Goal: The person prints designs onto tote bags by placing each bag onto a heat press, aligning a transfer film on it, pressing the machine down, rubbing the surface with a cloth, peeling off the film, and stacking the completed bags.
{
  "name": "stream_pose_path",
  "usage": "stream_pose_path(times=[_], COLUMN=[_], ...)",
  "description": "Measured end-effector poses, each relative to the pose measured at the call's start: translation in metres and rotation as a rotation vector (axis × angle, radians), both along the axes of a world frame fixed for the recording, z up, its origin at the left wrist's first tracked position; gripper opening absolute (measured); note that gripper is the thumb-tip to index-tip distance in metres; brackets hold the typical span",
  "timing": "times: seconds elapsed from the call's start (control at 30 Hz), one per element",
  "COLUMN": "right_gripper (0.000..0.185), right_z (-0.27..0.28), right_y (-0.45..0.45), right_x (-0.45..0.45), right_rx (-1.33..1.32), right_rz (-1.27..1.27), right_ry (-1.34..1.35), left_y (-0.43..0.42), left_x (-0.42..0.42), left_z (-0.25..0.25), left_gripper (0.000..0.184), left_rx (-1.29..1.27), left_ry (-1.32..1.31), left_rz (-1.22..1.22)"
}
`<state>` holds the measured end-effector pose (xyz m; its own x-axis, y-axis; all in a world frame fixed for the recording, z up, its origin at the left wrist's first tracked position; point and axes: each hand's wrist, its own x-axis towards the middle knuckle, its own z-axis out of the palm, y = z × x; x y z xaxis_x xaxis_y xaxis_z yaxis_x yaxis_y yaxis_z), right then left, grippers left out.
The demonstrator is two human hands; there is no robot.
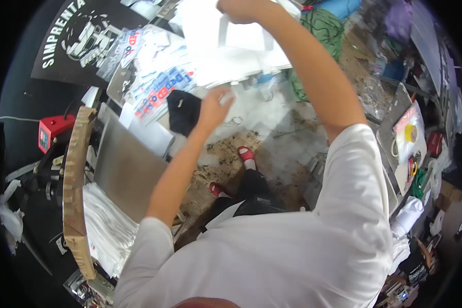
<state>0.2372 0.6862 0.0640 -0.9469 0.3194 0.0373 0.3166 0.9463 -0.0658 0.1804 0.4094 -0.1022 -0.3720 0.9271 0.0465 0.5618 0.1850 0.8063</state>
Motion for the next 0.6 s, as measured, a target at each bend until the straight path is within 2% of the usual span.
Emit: stream_pose_path(times=[0.07,0.13,0.17,0.23,0.27,0.33,0.4,0.43,0.47,0.5,0.53,0.57,0.6], right_gripper=[0.017,0.016,0.016,0.016,0.015,0.017,0.030,0.027,0.026,0.029,0.030,0.029,0.042], right_z=[0.026,0.038,0.039,0.037,0.035,0.027,0.011,-0.010,-0.025,-0.060,-0.091,-0.099,-0.152], right_y=[-0.010,-0.017,-0.020,-0.025,-0.029,-0.041,-0.045,-0.048,-0.061,-0.070,-0.080,-0.097,-0.100], right_x=[0.005,0.010,0.014,0.019,0.022,0.028,0.025,0.028,0.030,0.029,0.030,0.029,0.026], right_rx=[-0.023,-0.020,-0.036,-0.015,0.004,-0.071,-0.122,-0.194,-0.274,-0.263,-0.294,-0.339,-0.429], right_rz=[0.014,-0.005,-0.022,-0.024,-0.031,-0.029,-0.039,0.013,-0.004,-0.074,-0.077,-0.063,-0.037], right_ry=[0.108,0.133,0.166,0.154,0.158,0.119,-0.014,0.012,-0.072,-0.197,-0.345,-0.595,-0.685], left_y=[0.065,0.106,0.114,0.121,0.115,0.090,0.057,0.044,0.031,0.018,0.007,-0.007,-0.019], left_x=[-0.012,-0.018,-0.015,-0.011,-0.006,0.005,0.022,0.027,0.031,0.037,0.045,0.053,0.057], left_z=[-0.025,-0.042,-0.039,-0.026,-0.026,-0.021,-0.033,-0.036,-0.039,-0.038,-0.034,-0.030,-0.025], left_gripper=[0.042,0.043,0.043,0.040,0.040,0.040,0.040,0.040,0.042,0.045,0.045,0.047,0.050], left_rx=[0.081,-0.265,-0.264,-0.585,-0.591,-0.386,-0.151,-0.153,-0.038,0.076,0.071,0.069,0.072], left_ry=[0.209,0.214,0.201,0.253,0.248,0.326,0.412,0.421,0.441,0.458,0.463,0.433,0.411], left_rz=[0.204,0.346,0.346,0.277,0.283,-0.160,-0.231,-0.227,-0.225,-0.218,-0.200,-0.146,-0.094])
